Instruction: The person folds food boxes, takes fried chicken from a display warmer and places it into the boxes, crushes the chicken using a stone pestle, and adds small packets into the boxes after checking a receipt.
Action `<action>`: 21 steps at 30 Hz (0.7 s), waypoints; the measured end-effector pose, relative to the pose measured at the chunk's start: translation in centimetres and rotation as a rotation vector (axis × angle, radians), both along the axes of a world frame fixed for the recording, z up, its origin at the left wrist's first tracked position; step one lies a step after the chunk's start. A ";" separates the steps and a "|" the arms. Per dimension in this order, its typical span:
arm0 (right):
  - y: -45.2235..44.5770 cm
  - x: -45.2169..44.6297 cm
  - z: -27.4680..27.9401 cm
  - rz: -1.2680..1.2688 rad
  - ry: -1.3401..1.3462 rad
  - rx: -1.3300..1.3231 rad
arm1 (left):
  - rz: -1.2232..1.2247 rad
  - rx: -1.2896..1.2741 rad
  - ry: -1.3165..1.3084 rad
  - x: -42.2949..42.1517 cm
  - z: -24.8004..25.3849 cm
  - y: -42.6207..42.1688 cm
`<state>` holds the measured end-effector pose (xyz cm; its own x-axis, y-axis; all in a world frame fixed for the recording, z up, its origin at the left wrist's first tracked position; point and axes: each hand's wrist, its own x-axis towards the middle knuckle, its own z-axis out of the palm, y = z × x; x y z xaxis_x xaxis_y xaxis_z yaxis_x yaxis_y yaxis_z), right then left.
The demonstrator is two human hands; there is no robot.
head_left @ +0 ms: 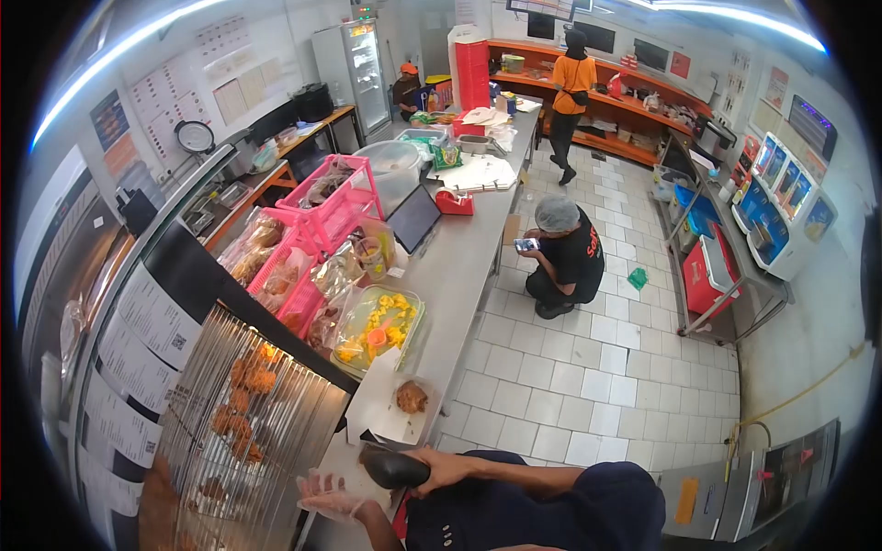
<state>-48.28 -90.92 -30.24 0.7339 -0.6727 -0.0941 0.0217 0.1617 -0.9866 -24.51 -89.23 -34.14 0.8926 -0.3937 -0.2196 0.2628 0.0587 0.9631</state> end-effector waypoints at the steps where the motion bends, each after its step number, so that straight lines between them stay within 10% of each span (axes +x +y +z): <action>1: 0.3 0.2 0.6 -0.005 -0.105 -0.077 | 0.157 -0.071 0.020 -0.7 0.3 -0.5; 21: 1.3 0.2 -1.1 0.203 -0.030 -0.020 | 0.120 -0.261 0.111 -1.2 4.3 0.3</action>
